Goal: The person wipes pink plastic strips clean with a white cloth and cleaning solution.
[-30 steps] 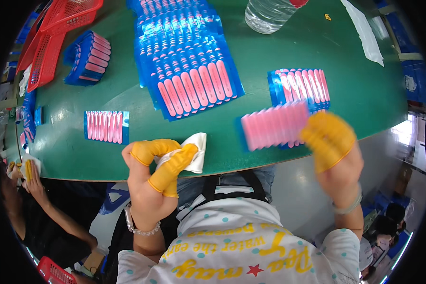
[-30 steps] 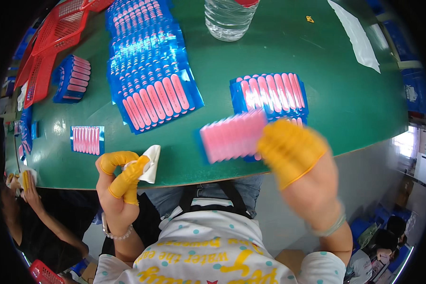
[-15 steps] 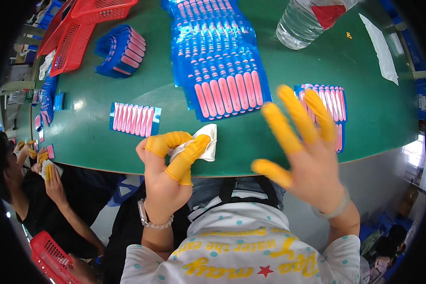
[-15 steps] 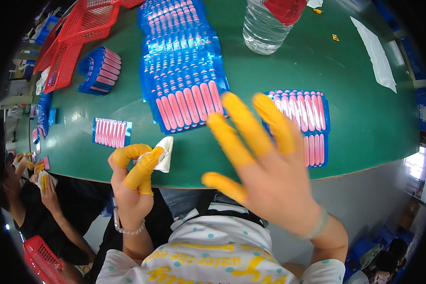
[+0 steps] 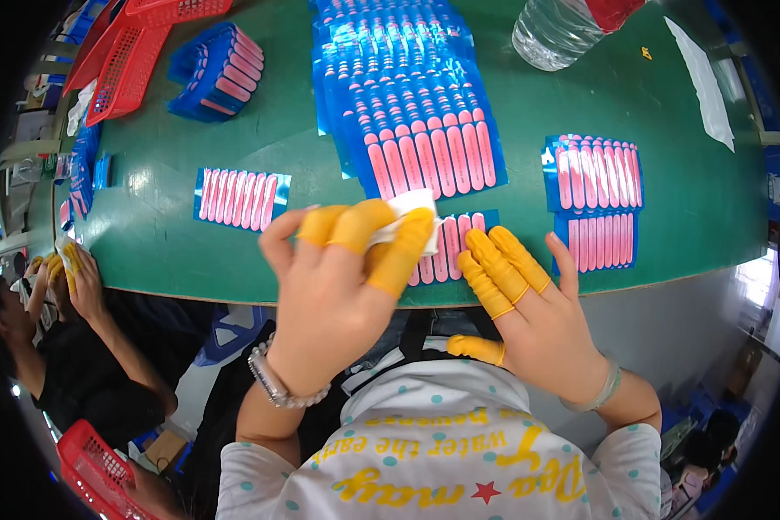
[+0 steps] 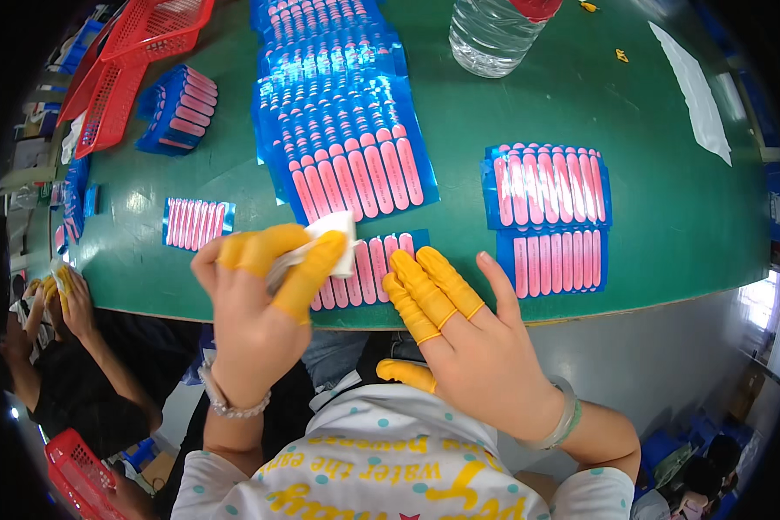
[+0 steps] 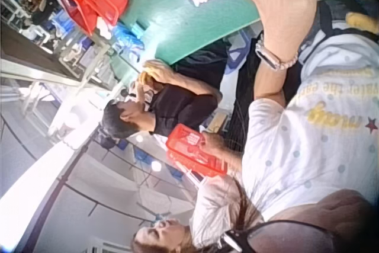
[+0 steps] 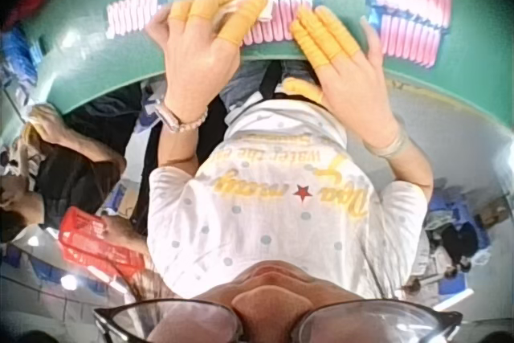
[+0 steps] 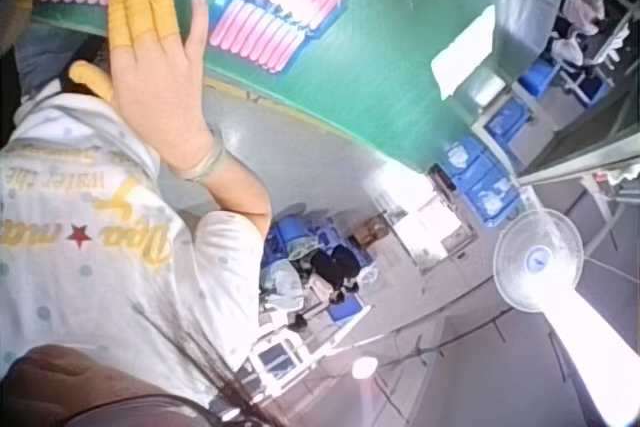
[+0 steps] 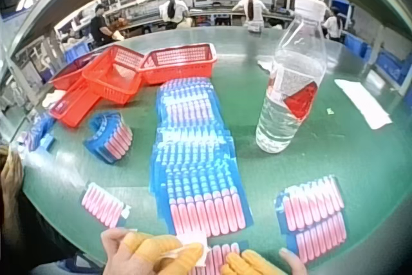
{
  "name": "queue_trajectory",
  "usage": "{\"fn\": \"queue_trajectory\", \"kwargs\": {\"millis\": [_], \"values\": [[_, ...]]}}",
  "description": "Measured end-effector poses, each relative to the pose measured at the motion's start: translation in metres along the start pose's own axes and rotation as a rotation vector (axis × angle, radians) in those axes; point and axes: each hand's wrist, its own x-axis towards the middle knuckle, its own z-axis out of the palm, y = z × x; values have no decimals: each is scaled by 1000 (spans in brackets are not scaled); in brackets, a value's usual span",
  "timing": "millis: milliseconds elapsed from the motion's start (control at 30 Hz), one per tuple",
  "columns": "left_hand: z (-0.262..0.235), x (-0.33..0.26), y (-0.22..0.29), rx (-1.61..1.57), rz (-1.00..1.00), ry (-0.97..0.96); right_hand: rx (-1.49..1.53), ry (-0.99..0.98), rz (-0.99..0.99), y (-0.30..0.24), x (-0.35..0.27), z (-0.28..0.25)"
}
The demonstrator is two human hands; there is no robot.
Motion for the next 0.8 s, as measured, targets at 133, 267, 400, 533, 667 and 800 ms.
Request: {"fn": "queue_trajectory", "kwargs": {"millis": [133,267,400,533,667,800], "values": [[-1,-19,18,-91,112,-130,0,17,1,1,-2,0],[-6,-33,26,-136,128,-166,43,14,11,4,-1,-2],[-6,-10,17,-146,144,-204,20,81,35,19,0,-8],[1,8,23,-58,119,-167,6,78,37,18,-2,-7],[27,24,21,-5,148,-30,-34,79,63,14,-3,-7],[5,-12,38,-188,158,-211,2,89,60,18,-4,-8]]}}
